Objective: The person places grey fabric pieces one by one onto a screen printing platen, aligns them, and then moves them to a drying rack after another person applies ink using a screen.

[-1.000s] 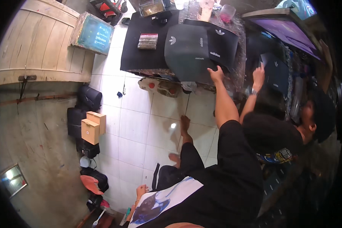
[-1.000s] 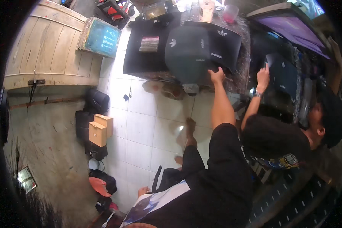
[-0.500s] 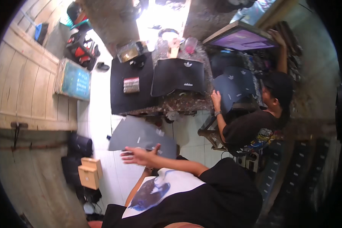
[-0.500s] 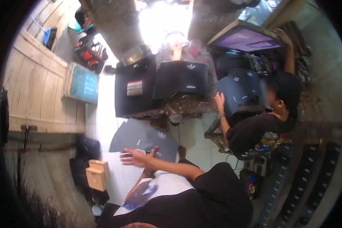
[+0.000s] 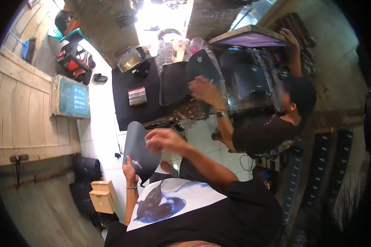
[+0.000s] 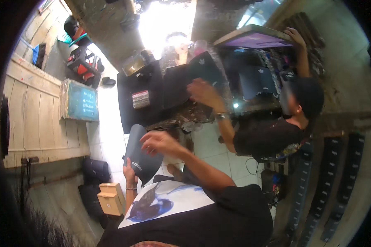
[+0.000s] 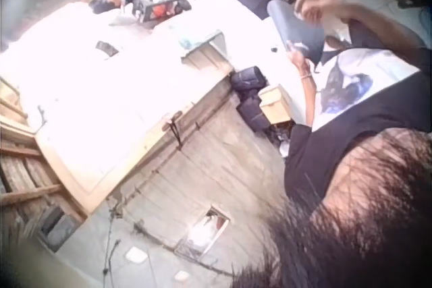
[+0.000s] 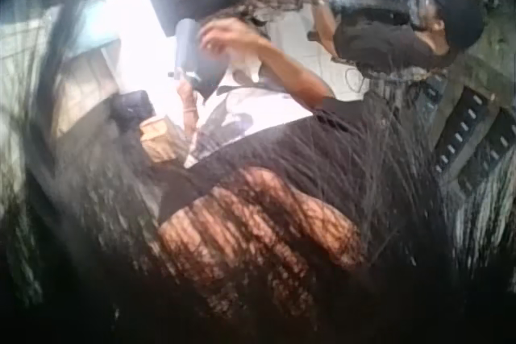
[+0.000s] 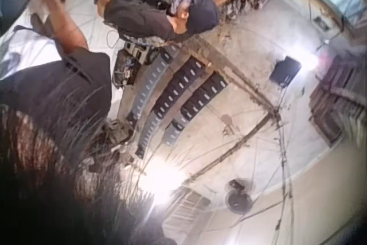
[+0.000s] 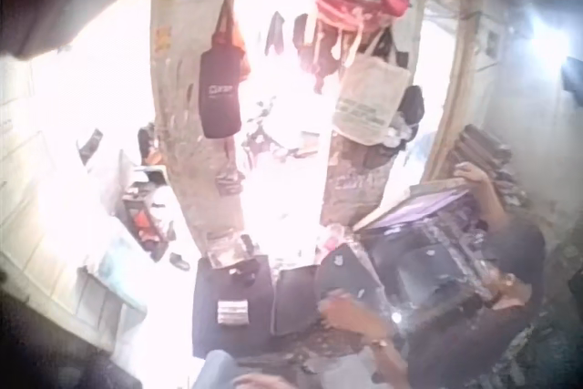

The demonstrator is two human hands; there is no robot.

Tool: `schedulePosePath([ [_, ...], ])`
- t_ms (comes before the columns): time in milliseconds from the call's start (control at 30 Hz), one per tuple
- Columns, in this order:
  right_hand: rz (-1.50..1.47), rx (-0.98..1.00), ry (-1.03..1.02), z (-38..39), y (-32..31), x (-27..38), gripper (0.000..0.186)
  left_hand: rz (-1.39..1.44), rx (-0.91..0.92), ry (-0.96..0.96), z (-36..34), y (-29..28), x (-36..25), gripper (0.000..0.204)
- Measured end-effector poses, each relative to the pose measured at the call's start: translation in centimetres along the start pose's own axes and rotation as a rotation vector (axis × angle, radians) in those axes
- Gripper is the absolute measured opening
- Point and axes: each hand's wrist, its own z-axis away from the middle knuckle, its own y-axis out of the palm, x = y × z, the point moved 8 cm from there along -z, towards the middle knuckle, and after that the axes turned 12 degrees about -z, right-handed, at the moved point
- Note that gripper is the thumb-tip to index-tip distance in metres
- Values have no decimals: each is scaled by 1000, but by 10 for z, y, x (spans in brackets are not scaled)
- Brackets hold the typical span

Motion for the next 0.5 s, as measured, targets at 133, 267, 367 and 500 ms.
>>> schedulePosePath([
  [133,360,-289,-174,-35,-134,61,21,39,-34,-124,-2,-21,6,32],
  [267,1165,-432,-229,-124,-274,91,32,72,-254,-124,10,-22,4,28],
  [367,1551,-228,-105,-200,-340,71,49,68,-444,-142,21,-22,7,28],
  [500,1836,34,-85,-287,-357,58,63,141,-494,-28,40,2,-7,40],
])
